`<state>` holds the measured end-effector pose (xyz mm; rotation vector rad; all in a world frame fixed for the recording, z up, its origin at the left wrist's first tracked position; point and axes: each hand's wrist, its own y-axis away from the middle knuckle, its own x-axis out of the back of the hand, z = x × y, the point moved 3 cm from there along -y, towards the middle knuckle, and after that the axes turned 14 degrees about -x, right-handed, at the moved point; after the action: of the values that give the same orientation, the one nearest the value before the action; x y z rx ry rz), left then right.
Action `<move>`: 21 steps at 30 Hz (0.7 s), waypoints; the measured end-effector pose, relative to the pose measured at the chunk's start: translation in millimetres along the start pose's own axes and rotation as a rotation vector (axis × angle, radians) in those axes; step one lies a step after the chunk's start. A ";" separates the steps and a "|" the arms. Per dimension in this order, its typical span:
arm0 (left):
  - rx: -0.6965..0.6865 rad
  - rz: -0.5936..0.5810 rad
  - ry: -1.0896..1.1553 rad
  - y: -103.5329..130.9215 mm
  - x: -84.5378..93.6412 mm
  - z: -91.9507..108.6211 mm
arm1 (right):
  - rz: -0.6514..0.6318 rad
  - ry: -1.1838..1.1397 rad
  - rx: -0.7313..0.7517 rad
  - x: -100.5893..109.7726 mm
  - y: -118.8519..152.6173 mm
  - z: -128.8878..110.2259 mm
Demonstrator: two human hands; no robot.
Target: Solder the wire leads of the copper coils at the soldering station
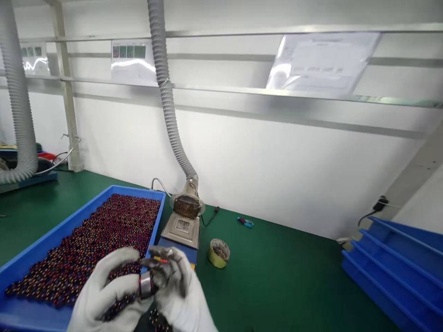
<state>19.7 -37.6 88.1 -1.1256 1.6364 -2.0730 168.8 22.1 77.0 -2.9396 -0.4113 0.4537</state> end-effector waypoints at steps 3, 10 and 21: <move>0.058 0.092 0.125 -21.6 -22.1 0.7 | 0.049 0.017 0.053 13.4 -4.8 2.4; 0.065 0.076 0.134 -25.5 -42.6 -6.0 | 0.170 0.052 0.055 19.4 -3.6 -14.2; -0.094 -0.229 0.346 -22.0 -37.8 -27.0 | 0.119 0.221 0.077 5.9 -6.9 -6.8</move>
<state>31.0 12.6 91.4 -1.0730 1.8504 -2.4741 174.6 29.7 83.1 -2.9062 -0.1882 0.1498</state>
